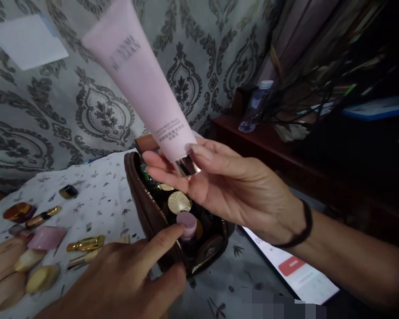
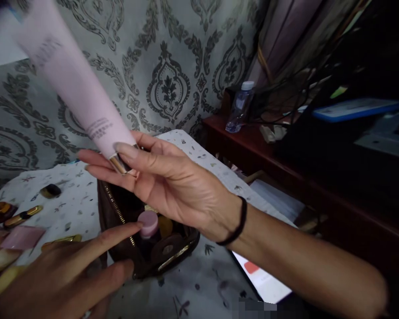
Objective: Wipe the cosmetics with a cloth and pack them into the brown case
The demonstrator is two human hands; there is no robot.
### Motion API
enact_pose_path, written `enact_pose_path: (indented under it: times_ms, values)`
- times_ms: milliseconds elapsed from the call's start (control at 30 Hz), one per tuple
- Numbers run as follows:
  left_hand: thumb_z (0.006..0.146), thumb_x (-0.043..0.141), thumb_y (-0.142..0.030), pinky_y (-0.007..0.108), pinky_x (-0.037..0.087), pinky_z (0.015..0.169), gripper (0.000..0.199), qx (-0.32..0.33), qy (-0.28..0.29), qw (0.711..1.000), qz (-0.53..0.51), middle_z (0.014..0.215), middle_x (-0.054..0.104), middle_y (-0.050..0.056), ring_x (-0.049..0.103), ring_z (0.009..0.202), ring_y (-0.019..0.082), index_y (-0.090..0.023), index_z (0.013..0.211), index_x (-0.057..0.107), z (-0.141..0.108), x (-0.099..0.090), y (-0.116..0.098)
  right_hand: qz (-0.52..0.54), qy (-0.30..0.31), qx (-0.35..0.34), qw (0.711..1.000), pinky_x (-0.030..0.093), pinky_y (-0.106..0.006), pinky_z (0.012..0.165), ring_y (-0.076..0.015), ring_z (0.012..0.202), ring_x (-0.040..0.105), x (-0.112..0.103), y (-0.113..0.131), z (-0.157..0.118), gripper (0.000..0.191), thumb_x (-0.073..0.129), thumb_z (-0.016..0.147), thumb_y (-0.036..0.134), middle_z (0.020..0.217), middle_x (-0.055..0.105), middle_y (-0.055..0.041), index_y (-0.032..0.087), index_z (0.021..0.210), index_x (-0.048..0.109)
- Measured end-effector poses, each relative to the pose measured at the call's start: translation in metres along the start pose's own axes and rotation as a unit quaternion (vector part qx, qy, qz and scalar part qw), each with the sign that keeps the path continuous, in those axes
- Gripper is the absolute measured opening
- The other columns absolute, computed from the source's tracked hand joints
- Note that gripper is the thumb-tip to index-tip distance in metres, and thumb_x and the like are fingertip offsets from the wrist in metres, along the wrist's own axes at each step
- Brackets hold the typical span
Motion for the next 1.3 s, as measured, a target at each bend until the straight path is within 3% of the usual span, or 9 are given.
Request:
enact_pose_path:
  times_ms: [100, 200, 300, 433, 800, 1033, 1300]
  values:
    - [0.088, 0.05, -0.02, 0.02, 0.057, 0.065, 0.022, 0.0, -0.001, 1.0, -0.006, 0.143, 0.056, 0.006, 0.067, 0.079, 0.012, -0.025, 0.105, 0.064, -0.001, 0.001, 0.0, -0.046, 0.011, 0.026, 0.999, 0.06, -0.028, 0.087, -0.0158, 0.101, 0.068, 0.001, -0.006, 0.005, 0.029, 0.073, 0.08, 0.018, 0.101, 0.07, -0.0023, 0.02, 0.106, 0.062]
    - [0.088, 0.048, -0.017, 0.022, 0.058, 0.065, 0.024, 0.005, -0.001, 1.0, -0.012, 0.142, 0.056, 0.008, 0.066, 0.076, 0.012, -0.024, 0.106, 0.063, -0.003, 0.0, 0.0, -0.155, -0.02, 0.033, 0.987, 0.058, -0.026, 0.076, -0.0153, 0.087, 0.065, -0.001, -0.009, 0.009, 0.039, 0.078, 0.071, 0.012, 0.088, 0.067, -0.0004, 0.019, 0.106, 0.061]
    - [0.088, 0.046, -0.017, 0.022, 0.057, 0.062, 0.025, 0.011, 0.004, 1.0, -0.023, 0.144, 0.055, 0.009, 0.067, 0.075, 0.012, -0.024, 0.106, 0.062, -0.004, 0.0, 0.0, -0.251, -0.061, 0.006, 0.966, 0.054, -0.026, 0.071, -0.0149, 0.082, 0.061, -0.002, -0.011, 0.011, 0.037, 0.076, 0.07, 0.01, 0.084, 0.063, 0.0017, 0.02, 0.103, 0.061]
    - [0.088, 0.048, -0.018, 0.02, 0.057, 0.065, 0.024, 0.008, -0.005, 1.0, -0.024, 0.143, 0.056, 0.008, 0.068, 0.08, 0.013, -0.024, 0.107, 0.062, -0.004, -0.001, 0.0, -0.32, -0.062, -0.008, 0.945, 0.051, -0.027, 0.067, -0.0145, 0.076, 0.057, -0.003, -0.015, 0.014, 0.029, 0.073, 0.075, 0.016, 0.081, 0.06, 0.0021, 0.02, 0.101, 0.061]
    - [0.088, 0.05, -0.017, 0.022, 0.057, 0.063, 0.023, 0.004, -0.016, 1.0, -0.006, 0.138, 0.059, 0.008, 0.068, 0.082, 0.014, -0.025, 0.106, 0.062, -0.005, 0.001, -0.002, -0.509, -0.071, 0.031, 0.857, 0.041, -0.025, 0.061, -0.0129, 0.069, 0.053, -0.011, -0.029, 0.021, 0.005, 0.066, 0.081, 0.018, 0.073, 0.061, 0.001, 0.016, 0.084, 0.063]
    - [0.091, 0.049, -0.021, 0.022, 0.057, 0.059, 0.019, 0.017, -0.031, 0.999, -0.017, 0.139, 0.057, 0.011, 0.069, 0.082, 0.015, -0.022, 0.105, 0.062, -0.006, 0.006, -0.001, -0.568, -0.04, 0.004, 0.822, 0.042, -0.024, 0.067, -0.0135, 0.077, 0.058, -0.006, -0.028, 0.02, 0.021, 0.061, 0.083, 0.01, 0.092, 0.068, -0.002, 0.017, 0.102, 0.065]
    - [0.09, 0.051, -0.021, 0.023, 0.058, 0.06, 0.019, 0.014, -0.036, 0.999, -0.014, 0.14, 0.056, 0.011, 0.069, 0.081, 0.015, -0.022, 0.104, 0.063, -0.007, 0.005, -0.002, -0.663, -0.006, -0.039, 0.747, 0.036, -0.024, 0.063, -0.0128, 0.067, 0.051, -0.011, -0.034, 0.023, 0.016, 0.057, 0.086, 0.009, 0.075, 0.06, 0.001, 0.017, 0.1, 0.061]
Point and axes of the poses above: each hand's wrist, its own z-axis towards the middle knuckle, its own x-axis out of the palm, y = z × x, the point moved 2 cm from there along z, towards the middle knuckle
